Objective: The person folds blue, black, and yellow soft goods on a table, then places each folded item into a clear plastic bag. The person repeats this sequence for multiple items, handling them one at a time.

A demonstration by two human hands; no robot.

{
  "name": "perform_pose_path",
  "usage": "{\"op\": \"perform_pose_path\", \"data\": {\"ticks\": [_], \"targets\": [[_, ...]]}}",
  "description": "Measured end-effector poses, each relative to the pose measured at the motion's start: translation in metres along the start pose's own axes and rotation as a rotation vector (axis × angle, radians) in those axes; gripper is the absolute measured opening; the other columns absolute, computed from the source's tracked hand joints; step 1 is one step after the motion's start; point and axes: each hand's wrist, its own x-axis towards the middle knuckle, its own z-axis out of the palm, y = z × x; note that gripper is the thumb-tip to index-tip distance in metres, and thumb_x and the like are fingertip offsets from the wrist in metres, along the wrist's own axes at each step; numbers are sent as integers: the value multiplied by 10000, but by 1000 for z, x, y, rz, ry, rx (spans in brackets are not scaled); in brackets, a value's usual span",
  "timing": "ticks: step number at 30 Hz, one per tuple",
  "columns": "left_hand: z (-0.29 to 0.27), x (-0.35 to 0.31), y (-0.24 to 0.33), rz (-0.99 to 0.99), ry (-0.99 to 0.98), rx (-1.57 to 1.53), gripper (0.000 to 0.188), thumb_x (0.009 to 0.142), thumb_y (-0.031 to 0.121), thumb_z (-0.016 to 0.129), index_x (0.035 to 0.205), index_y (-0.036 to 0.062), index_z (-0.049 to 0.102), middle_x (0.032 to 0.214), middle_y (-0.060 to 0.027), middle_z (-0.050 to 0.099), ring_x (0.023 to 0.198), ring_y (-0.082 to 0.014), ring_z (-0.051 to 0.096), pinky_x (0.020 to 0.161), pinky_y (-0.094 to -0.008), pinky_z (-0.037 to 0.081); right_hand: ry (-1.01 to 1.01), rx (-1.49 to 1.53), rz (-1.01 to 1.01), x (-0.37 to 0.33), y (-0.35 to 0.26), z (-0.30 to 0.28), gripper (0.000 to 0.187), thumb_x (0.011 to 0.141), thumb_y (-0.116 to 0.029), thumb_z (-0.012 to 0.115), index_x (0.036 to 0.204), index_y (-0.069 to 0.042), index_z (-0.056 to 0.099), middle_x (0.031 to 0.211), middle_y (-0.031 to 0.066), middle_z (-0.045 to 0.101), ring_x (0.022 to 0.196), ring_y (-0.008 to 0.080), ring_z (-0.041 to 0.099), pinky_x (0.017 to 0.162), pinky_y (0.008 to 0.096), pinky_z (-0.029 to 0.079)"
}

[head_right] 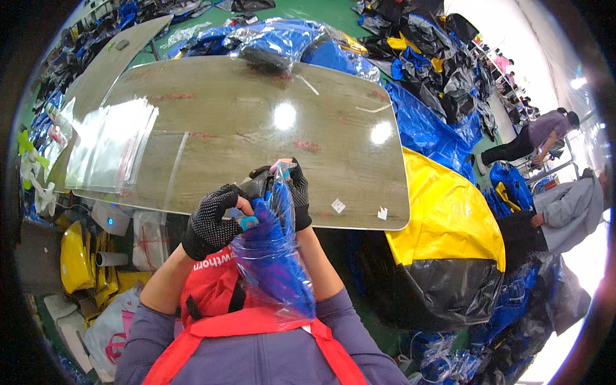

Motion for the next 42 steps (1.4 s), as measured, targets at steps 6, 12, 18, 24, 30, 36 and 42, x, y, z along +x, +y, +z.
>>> {"op": "perform_pose_path", "data": {"ticks": [6,12,18,24,30,36,42], "targets": [[1,5,10,93,66,-12,181,769,99,756,826,38,596,842,-104,594,756,-243,580,719,-336,473,4,-132,-22,-9,2,-3,224,994,-283,527,957,-62,530,888,83,599,795,151,579,723,279,504],[4,-1,6,98,-3,-22,261,764,158,781,941,49,623,886,-125,620,821,-277,624,739,-351,500,168,-115,12,-8,3,-6,218,996,-276,530,942,-67,558,823,3,530,722,87,496,664,231,450],[9,-6,0,9,81,11,236,732,171,798,858,60,633,809,-97,600,784,-283,596,699,-376,478,144,-331,-31,-10,5,-9,189,993,-256,535,957,-73,564,801,10,571,702,73,543,622,233,482],[10,-4,2,153,43,229,205,736,172,768,885,100,647,850,-101,610,823,-310,599,713,-406,484,158,-262,1,-12,9,-15,180,993,-251,530,970,-75,564,819,17,575,727,102,564,656,255,496],[6,3,4,20,28,36,273,784,158,758,990,36,625,939,-132,624,845,-278,611,762,-348,483,-26,-333,-49,-10,16,-23,191,990,-258,528,945,-74,552,831,35,584,734,110,567,665,268,502],[6,4,7,207,26,241,258,746,107,751,971,65,632,926,-133,625,866,-314,603,789,-381,481,-38,-498,-79,-12,21,-23,224,984,-288,537,935,-69,538,848,94,627,754,161,621,679,301,537],[13,7,10,-9,65,-20,248,745,112,758,942,51,620,883,-127,620,815,-294,611,763,-364,485,107,42,143,-15,14,-15,227,971,-279,565,950,-53,555,863,80,624,757,161,619,682,293,533]]}}
